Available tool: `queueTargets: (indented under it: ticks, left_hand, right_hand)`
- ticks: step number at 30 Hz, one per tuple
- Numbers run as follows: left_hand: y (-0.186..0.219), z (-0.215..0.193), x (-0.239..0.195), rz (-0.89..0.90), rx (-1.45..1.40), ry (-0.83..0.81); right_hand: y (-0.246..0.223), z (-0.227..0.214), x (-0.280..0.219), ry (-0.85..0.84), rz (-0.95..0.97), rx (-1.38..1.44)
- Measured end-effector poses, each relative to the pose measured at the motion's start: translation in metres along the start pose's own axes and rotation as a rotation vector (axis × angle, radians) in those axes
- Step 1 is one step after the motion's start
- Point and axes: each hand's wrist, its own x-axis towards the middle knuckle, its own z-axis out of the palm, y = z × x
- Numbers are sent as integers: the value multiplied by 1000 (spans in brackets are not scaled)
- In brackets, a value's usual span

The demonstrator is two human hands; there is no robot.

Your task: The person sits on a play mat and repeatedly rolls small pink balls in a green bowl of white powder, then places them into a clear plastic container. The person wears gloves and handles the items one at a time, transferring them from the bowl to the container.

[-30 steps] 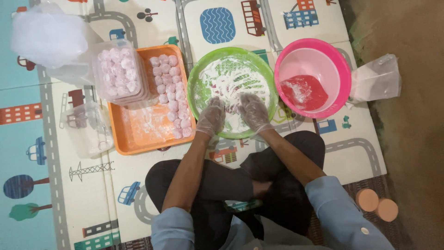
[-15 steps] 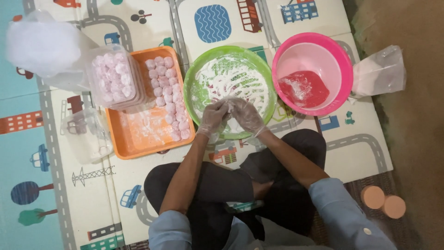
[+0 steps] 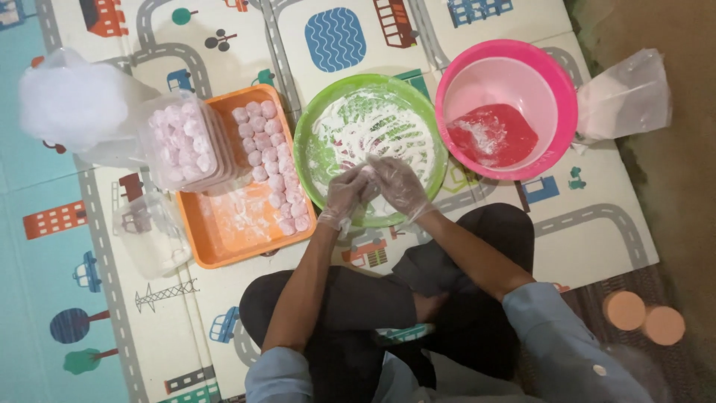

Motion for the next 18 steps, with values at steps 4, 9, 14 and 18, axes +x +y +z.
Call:
queueTargets:
  ticks: [4, 9, 14, 18]
  left_hand:
    - [-33, -9, 25, -47, 12, 66]
    - [-113, -11, 80, -90, 18, 47]
    - [-18, -6, 17, -62, -196, 20]
    - [-91, -21, 74, 33, -118, 48]
  right_hand:
    - [-7, 1, 2, 92, -160, 36]
    - [21, 21, -4, 110, -87, 85]
    - [65, 148, -53, 3, 143, 209]
    - [2, 12, 1, -22, 192, 164]
